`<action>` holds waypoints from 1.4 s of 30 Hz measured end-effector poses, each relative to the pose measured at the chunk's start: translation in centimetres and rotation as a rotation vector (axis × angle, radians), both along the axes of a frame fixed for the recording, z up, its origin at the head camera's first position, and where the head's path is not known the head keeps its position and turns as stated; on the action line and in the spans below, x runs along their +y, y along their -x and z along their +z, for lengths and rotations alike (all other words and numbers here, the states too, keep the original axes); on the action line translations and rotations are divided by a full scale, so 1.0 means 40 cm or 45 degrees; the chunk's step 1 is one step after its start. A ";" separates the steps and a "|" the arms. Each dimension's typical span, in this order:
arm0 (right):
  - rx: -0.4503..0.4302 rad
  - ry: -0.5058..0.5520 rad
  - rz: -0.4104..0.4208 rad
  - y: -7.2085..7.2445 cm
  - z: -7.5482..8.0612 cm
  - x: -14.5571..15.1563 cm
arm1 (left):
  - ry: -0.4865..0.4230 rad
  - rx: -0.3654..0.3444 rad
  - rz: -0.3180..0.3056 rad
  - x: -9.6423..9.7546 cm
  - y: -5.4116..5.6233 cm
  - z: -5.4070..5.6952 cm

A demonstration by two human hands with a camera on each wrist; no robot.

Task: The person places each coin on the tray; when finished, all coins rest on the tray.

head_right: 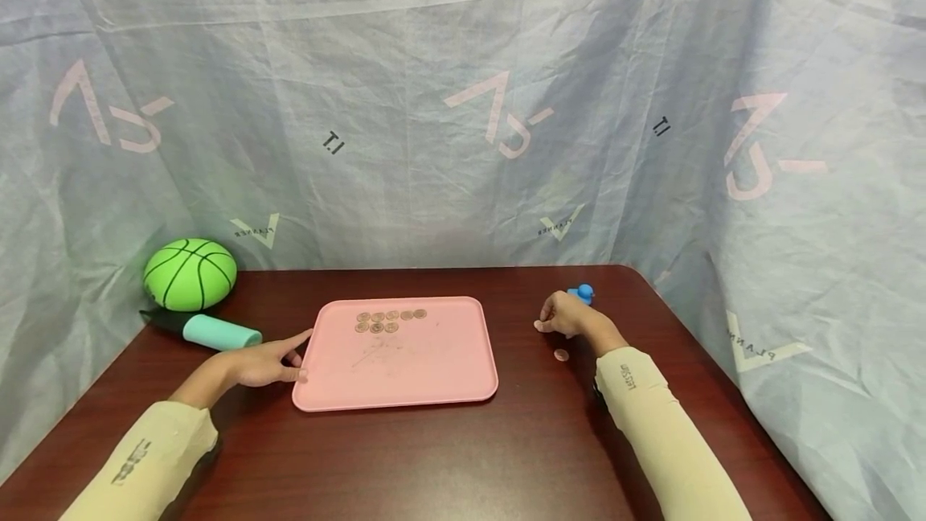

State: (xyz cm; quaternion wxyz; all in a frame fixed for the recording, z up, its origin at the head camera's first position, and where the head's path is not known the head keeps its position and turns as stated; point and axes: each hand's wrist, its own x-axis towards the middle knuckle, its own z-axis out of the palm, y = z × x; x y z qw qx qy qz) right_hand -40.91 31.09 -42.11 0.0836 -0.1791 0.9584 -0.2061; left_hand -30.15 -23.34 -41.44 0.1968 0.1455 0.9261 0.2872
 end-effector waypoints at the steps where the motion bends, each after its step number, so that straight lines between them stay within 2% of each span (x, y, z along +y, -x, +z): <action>1: 0.003 0.000 0.006 0.000 0.000 -0.002 | 0.000 0.002 0.001 -0.001 0.000 -0.001; 9: 0.023 -0.072 0.037 0.002 0.007 -0.032 | 0.006 0.004 0.016 -0.007 -0.002 0.003; 13: 0.008 -0.075 0.062 0.005 0.003 -0.039 | 0.003 0.015 0.003 -0.009 0.000 -0.003; 16: 0.042 -0.075 0.109 0.006 -0.002 -0.038 | -0.003 0.027 -0.019 -0.009 -0.001 -0.008; 23: 0.086 -0.080 0.062 0.006 -0.007 -0.032 | -0.027 0.031 -0.032 -0.005 -0.006 -0.005; 27: 0.098 -0.085 0.115 0.002 0.002 -0.042 | -0.025 0.028 -0.026 -0.007 -0.006 -0.002; 31: 0.051 -0.085 0.112 -0.002 0.010 -0.058 | -0.029 0.035 -0.053 -0.007 -0.004 -0.003; 35: -0.025 -0.046 0.068 -0.006 0.012 -0.062 | -0.027 0.042 -0.084 -0.004 -0.003 -0.009; 39: -0.093 0.039 -0.001 -0.008 0.007 -0.049 | -0.036 0.033 -0.041 -0.005 0.007 -0.024; 42: -0.088 0.077 -0.049 -0.006 0.006 -0.040 | -0.038 0.038 -0.030 -0.003 0.006 -0.018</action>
